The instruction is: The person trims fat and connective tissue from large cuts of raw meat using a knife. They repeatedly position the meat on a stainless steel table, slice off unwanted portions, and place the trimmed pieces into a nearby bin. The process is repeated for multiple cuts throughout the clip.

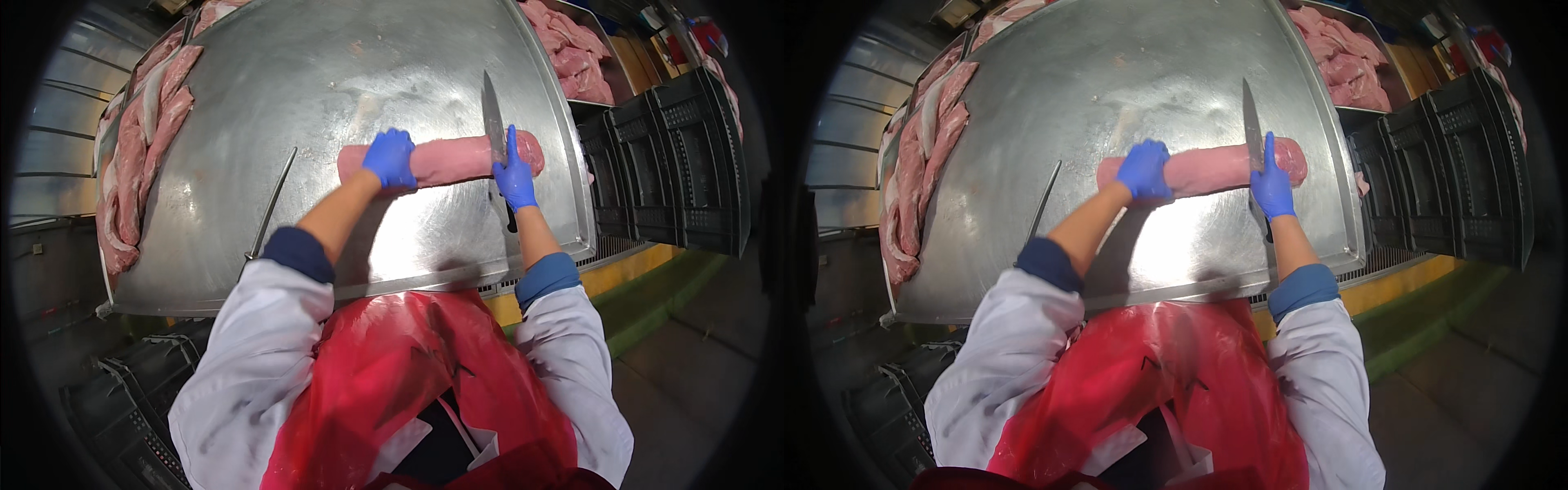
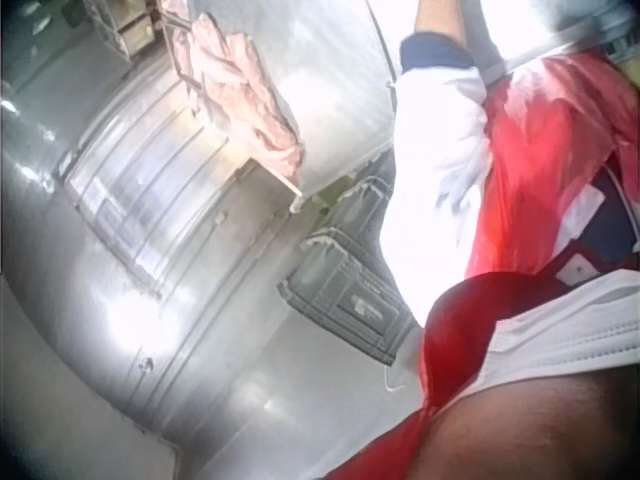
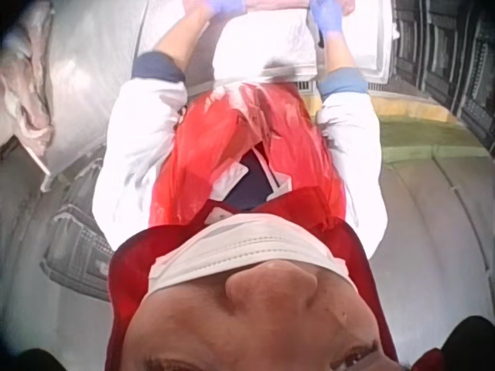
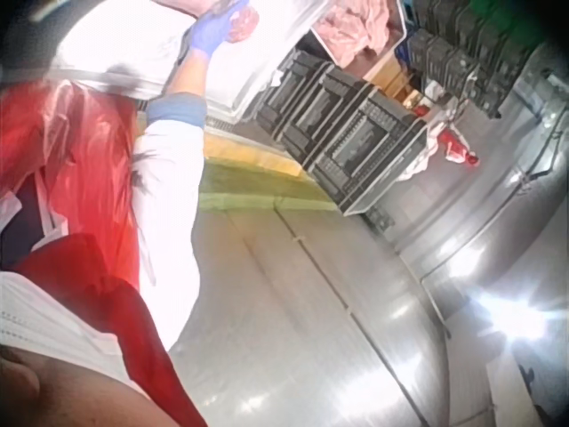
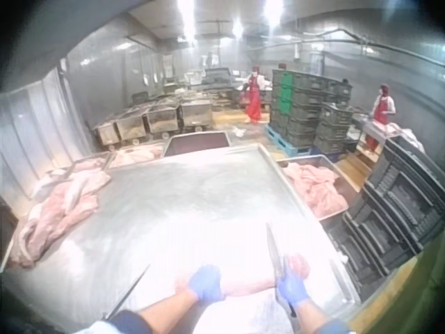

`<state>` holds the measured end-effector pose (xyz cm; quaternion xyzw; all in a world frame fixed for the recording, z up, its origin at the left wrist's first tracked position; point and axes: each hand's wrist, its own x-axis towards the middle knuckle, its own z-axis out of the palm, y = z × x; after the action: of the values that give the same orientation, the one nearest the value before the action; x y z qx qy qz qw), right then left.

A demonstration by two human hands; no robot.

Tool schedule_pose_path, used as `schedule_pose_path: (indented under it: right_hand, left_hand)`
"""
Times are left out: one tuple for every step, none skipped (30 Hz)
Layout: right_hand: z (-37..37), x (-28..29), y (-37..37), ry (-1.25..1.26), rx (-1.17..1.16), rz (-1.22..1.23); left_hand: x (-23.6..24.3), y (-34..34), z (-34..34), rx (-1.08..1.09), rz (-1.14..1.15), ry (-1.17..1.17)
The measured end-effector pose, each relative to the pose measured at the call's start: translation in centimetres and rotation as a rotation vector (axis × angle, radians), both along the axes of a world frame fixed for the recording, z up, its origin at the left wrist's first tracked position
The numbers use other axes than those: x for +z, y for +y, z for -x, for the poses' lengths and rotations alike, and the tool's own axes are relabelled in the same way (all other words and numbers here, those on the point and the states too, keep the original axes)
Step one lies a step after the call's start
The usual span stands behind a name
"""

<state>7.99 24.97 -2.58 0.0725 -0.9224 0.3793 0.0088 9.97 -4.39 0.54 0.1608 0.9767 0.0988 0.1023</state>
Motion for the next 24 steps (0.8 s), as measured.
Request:
schedule_pose_path:
  right_hand:
    - [0.0, 2.4, -1.6, -0.170, 0.023, 0.042]
    - [-0.9, 3.0, -3.3, -0.092, 0.052, 0.075]
    - [-1.7, 3.4, -5.0, -0.016, 0.083, 0.106]
    - [-2.8, 3.4, -6.5, -0.006, 0.181, 0.087]
    - [-4.5, 3.5, -7.4, -0.250, 0.202, -0.200]
    - [-6.4, 1.1, -6.8, -0.144, 0.183, -0.196]
    - [-8.2, 2.4, -6.5, -0.304, 0.234, -0.294]
    - [-9.8, 4.3, -5.8, -0.455, 0.270, -0.397]
    - [-11.7, 3.5, -4.2, -0.391, 0.283, -0.341]
    - [-13.5, 2.2, -2.5, -0.324, 0.291, -0.288]
    - [-14.9, 1.4, -1.5, -0.327, 0.288, -0.281]
    - [-16.2, 0.9, -0.6, -0.332, 0.282, -0.276]
    - [-17.1, 0.9, 0.3, -0.333, 0.286, -0.267]
    - [-17.4, 1.7, 1.2, -0.366, 0.330, -0.275]
    - [-17.3, 2.7, 2.1, -0.401, 0.377, -0.280]
    - [-17.6, 3.4, 3.3, -0.447, 0.394, -0.275]
    - [-18.2, 5.2, 4.8, -0.462, 0.403, -0.256]
    - [-19.0, 7.1, 6.6, -0.473, 0.417, -0.231]
    - [-19.9, 8.5, 8.8, -0.519, 0.377, -0.167]
    - [-20.8, 9.2, 11.0, -0.570, 0.346, -0.104]
    - [-21.7, 8.6, 13.0, -0.512, 0.293, -0.003]
    - [-22.5, 7.7, 14.8, -0.456, 0.251, 0.097]
    - [-22.3, 7.2, 16.3, -0.406, 0.213, 0.193]
    - [-21.3, 7.3, 17.3, -0.433, 0.170, 0.178]
  left_hand:
    - [0.5, 0.6, -2.3, 0.075, -0.063, 0.044]
    - [0.6, 1.5, -3.6, 0.107, -0.059, 0.042]
    - [0.3, 2.2, -4.7, 0.144, -0.055, 0.040]
    - [0.0, 2.5, -5.6, 0.179, -0.087, 0.153]
    - [-0.3, 2.7, -5.9, 0.226, -0.086, 0.148]
    - [-0.2, 3.1, -6.0, 0.261, -0.091, 0.143]
    - [-0.1, 2.9, -6.1, 0.309, -0.093, 0.142]
    - [0.4, 2.8, -5.8, 0.389, -0.140, 0.094]
    - [1.0, 2.8, -5.4, 0.453, -0.189, 0.041]
    - [1.6, 2.8, -5.0, 0.511, -0.241, -0.012]
    - [2.0, 2.8, -4.4, 0.576, -0.260, -0.042]
    - [2.0, 2.3, -3.9, 0.638, -0.282, -0.076]
    - [1.8, 1.2, -3.6, 0.708, -0.300, -0.108]
    - [-1.4, -1.9, -3.8, 0.760, -0.501, -0.132]
    - [-4.2, -5.2, -4.2, 0.804, -0.699, -0.156]
    - [-4.1, -5.7, -5.6, 0.938, -1.042, -0.284]
    - [-3.7, -6.2, -7.2, 1.013, -1.206, -0.361]
    - [-2.7, -5.9, -9.2, 0.969, -1.381, -0.397]
    - [-1.3, -5.0, -10.6, 0.913, -1.560, -0.449]
    - [0.1, -3.4, -12.0, 0.890, -1.649, -0.467]
    - [1.7, -1.5, -12.3, 0.870, -1.735, -0.476]
    - [3.6, 0.8, -11.2, 0.794, -1.868, -0.472]
    - [5.7, 3.7, -9.9, 0.718, -2.001, -0.469]
    - [9.2, 7.2, -6.4, 0.637, -2.103, -0.473]
